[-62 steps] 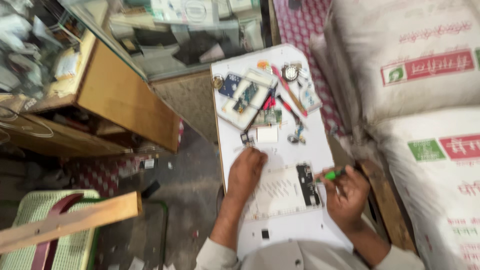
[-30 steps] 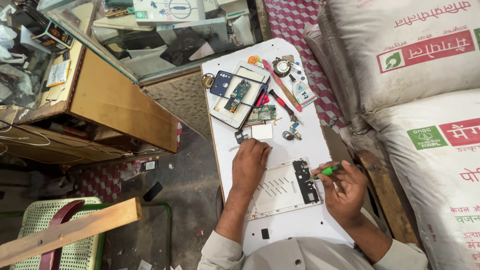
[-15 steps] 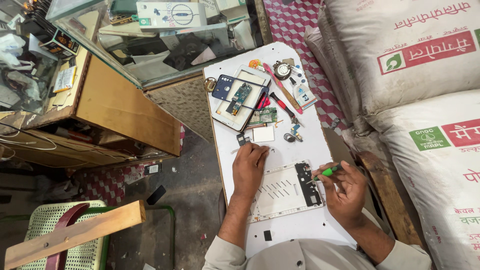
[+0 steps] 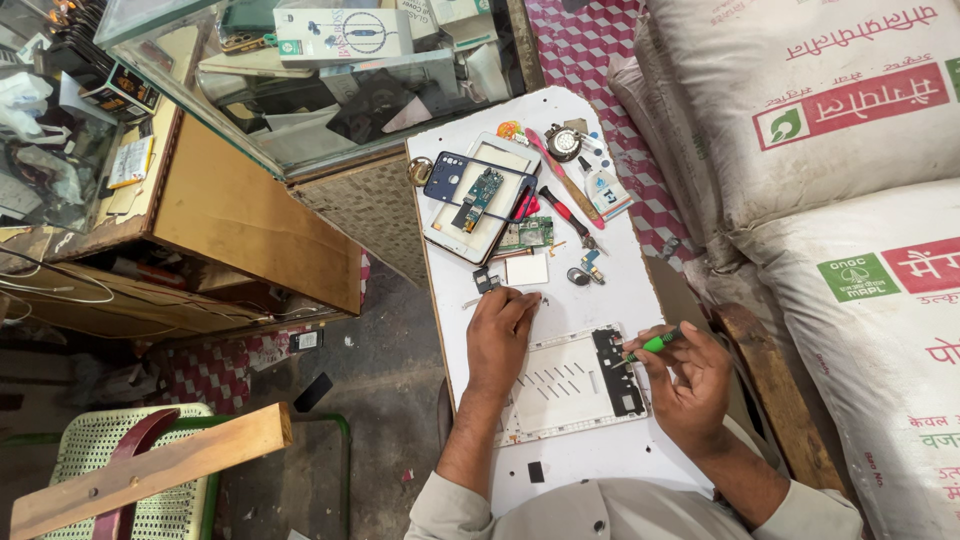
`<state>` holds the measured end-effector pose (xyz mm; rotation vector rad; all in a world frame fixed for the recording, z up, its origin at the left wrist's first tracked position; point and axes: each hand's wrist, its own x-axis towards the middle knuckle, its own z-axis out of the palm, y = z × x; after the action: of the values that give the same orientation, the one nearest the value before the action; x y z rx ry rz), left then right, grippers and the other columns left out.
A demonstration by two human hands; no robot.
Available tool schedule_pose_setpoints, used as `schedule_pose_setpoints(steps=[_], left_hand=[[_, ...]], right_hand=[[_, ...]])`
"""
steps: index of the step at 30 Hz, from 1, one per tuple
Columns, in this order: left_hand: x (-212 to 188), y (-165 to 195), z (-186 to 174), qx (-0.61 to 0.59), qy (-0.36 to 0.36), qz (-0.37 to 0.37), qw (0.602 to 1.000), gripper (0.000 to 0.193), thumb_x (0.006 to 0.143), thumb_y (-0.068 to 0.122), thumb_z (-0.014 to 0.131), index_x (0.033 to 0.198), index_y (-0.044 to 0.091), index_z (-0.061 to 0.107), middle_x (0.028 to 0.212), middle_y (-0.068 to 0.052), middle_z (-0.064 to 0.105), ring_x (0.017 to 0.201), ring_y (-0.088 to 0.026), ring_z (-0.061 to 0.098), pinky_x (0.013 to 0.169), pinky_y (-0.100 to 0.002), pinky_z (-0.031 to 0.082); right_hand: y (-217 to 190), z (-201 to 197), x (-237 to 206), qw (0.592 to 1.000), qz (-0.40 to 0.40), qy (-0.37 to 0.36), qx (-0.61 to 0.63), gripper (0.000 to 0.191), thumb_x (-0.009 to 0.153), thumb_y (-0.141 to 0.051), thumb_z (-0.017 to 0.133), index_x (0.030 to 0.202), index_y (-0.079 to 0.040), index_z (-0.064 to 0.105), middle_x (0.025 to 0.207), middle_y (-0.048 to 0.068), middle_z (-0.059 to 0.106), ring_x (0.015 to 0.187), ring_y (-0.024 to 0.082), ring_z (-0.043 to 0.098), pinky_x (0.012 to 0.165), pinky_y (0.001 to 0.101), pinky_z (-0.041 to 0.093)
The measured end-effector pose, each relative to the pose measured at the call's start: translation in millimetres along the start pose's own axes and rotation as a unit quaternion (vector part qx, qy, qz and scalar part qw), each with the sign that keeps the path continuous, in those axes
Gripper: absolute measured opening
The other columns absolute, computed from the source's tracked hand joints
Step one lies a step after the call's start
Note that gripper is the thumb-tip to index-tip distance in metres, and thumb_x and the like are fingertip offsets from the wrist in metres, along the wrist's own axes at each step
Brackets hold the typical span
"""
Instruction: The person uses a green-handled screwdriver to remove screws from a white plastic device back cover resting on a white work board, steadying the panel with the other hand. They reposition the panel and continue unscrewing screws from different spots, with small parts and other devices on the bench nearby.
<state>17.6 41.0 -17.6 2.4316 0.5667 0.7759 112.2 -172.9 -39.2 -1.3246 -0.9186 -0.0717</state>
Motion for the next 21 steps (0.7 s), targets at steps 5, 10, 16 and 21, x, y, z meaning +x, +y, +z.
schedule_pose_setpoints(steps=[5, 10, 16, 21], left_hand=[[-0.3, -0.6, 0.1, 0.002, -0.006, 0.005, 1.0, 0.015, 0.088, 0.005, 0.075, 0.102, 0.009, 0.079, 0.094, -0.005, 0.067, 0.091, -0.023, 0.066, 0.077, -0.036, 0.056], [-1.4, -1.7, -0.8, -0.007, -0.002, 0.011, 1.0, 0.015, 0.086, 0.005, 0.077, 0.1, 0.009, 0.079, 0.093, -0.005, 0.067, 0.09, -0.024, 0.065, 0.078, -0.037, 0.055], [1.5, 3.0, -6.2, -0.047, -0.005, -0.031, 0.998, 0.014, 0.088, 0.006, 0.076, 0.102, 0.007, 0.078, 0.094, -0.006, 0.068, 0.091, -0.025, 0.067, 0.079, -0.037, 0.056], [2.5, 6.0, -15.1, -0.099, -0.043, -0.063, 0.992, 0.023, 0.086, 0.007, 0.075, 0.109, 0.006, 0.075, 0.097, -0.008, 0.067, 0.093, -0.025, 0.068, 0.081, -0.037, 0.056]], right_hand=[[1.5, -0.6, -2.7, 1.0, 0.005, 0.001, 0.002, 0.059, 0.099, 0.009, 0.058, 0.147, -0.008, 0.028, 0.118, 0.022, 0.065, 0.105, 0.027, 0.074, 0.093, 0.0373, 0.065], [4.0, -1.8, -5.5, 1.0, 0.005, 0.0, -0.002, 0.059, 0.099, 0.01, 0.058, 0.147, -0.008, 0.028, 0.118, 0.022, 0.064, 0.106, 0.027, 0.073, 0.094, 0.0378, 0.065], [8.0, -2.5, -8.7, 1.0, 0.007, 0.005, -0.006, 0.059, 0.099, 0.01, 0.058, 0.147, -0.007, 0.028, 0.118, 0.022, 0.064, 0.105, 0.027, 0.073, 0.093, 0.0372, 0.065], [9.7, -3.2, -8.9, 1.0, 0.009, 0.007, -0.008, 0.06, 0.098, 0.009, 0.059, 0.147, -0.007, 0.028, 0.117, 0.022, 0.064, 0.104, 0.027, 0.074, 0.092, 0.037, 0.065]])
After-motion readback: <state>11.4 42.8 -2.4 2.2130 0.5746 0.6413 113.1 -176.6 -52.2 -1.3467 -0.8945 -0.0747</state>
